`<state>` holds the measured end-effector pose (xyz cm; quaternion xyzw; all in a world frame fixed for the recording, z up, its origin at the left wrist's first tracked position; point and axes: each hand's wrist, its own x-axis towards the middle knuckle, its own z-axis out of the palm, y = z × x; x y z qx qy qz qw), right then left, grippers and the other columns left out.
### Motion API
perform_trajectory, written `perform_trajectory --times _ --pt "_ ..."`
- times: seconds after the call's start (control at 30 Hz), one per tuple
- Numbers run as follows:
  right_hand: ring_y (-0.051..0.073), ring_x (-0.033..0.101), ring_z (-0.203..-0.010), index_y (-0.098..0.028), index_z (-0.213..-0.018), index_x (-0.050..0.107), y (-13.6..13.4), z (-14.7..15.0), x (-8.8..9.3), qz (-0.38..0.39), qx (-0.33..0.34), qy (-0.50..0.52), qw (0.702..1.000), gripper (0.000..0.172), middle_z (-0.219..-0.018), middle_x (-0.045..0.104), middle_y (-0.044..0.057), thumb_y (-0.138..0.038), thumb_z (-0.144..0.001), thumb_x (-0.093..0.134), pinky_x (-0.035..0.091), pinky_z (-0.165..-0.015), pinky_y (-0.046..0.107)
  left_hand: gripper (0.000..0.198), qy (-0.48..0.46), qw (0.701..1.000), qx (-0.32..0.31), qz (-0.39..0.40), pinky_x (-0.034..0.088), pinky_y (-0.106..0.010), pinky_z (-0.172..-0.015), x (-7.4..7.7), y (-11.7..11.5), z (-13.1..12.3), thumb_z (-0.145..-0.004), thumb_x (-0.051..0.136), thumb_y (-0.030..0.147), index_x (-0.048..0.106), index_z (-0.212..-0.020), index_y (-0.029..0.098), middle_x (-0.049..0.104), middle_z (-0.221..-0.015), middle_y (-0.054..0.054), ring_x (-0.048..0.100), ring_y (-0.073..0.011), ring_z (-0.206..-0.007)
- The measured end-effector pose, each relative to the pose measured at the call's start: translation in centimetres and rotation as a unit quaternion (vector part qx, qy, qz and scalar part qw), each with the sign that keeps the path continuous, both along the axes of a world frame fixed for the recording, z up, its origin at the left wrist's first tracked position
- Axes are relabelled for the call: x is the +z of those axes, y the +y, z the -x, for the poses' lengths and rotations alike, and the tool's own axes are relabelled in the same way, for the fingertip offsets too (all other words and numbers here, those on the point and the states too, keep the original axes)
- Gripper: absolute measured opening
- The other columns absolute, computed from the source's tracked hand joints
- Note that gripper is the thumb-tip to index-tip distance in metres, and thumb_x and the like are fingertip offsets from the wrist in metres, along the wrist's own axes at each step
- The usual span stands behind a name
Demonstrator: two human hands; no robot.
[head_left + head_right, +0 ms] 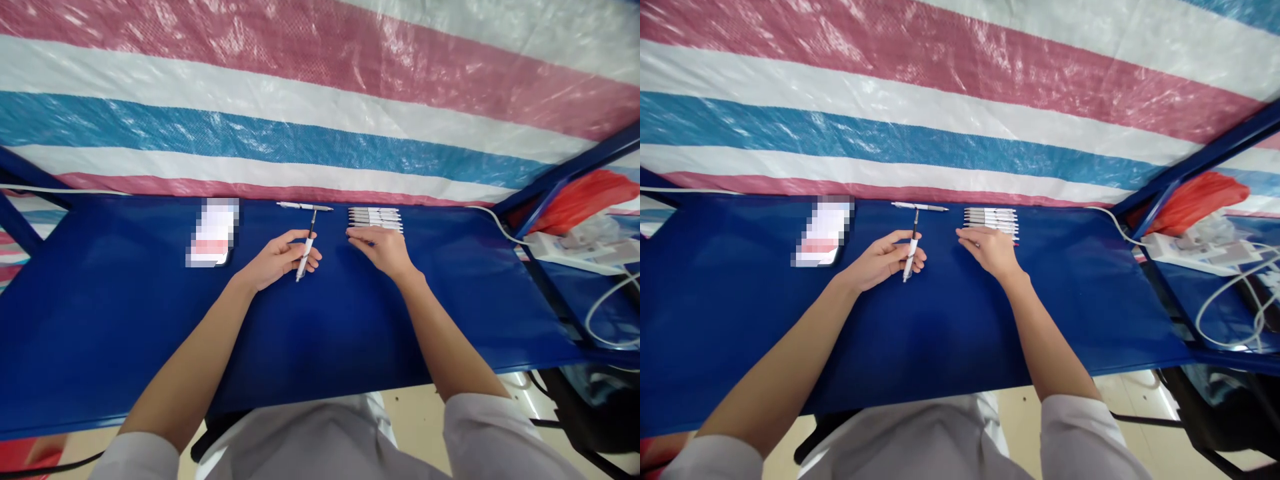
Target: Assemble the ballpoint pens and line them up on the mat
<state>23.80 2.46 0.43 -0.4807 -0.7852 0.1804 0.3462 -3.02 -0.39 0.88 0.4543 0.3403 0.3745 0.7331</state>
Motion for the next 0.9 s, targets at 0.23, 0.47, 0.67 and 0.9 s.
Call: perform_trajectory --times 0.23,0.47,0.67,0.9 --pt "0.021 0.069 -0.097 -0.03 -0.107 0.076 -0.9 0.4 0.2 -0.091 0.041 -0.253 0.962 0.028 -0.109 0.077 0.001 -0.032 -0.098 0.049 0.044 -0.061 0.029 0.044 0.01 1.0 0.006 0.003 0.056 -0.037 -0.082 -0.2 0.2 0.0 -0.086 0.072 0.033 0.057 -0.126 0.019 0.075 -0.096 -0.009 0.071 -0.0188 -0.082" --pt "0.017 0.066 -0.094 -0.03 -0.106 0.076 -1.2 0.5 0.6 -0.12 0.016 -0.334 0.935 0.031 -0.11 0.076 -0.001 -0.025 -0.1 0.045 0.033 -0.054 0.028 0.039 0.002 1.0 0.013 -0.001 0.057 -0.035 -0.078 -0.4 0.3 0.0 -0.087 0.072 0.032 0.059 -0.122 0.019 0.075 -0.095 -0.009 0.071 -0.0182 -0.079" --pt "0.019 0.066 -0.095 -0.028 -0.109 0.074 -1.2 0.6 0.9 -0.097 -0.011 -0.354 0.93 0.032 -0.112 0.076 0.0 -0.025 -0.1 0.044 0.035 -0.056 0.03 0.039 -0.001 1.0 0.015 -0.007 0.057 -0.035 -0.078 -0.4 0.4 0.2 -0.087 0.073 0.031 0.059 -0.121 0.02 0.075 -0.095 -0.008 0.072 -0.0188 -0.08" --pt "0.019 0.063 -0.096 -0.027 -0.111 0.073 -1.3 0.7 0.9 -0.073 -0.031 -0.358 0.93 0.034 -0.115 0.074 0.002 -0.022 -0.1 0.042 0.034 -0.055 0.029 0.038 -0.004 1.0 0.023 -0.01 0.057 -0.034 -0.076 -0.1 0.3 0.1 -0.085 0.074 0.032 0.06 -0.118 0.019 0.075 -0.094 -0.008 0.071 -0.0179 -0.077"
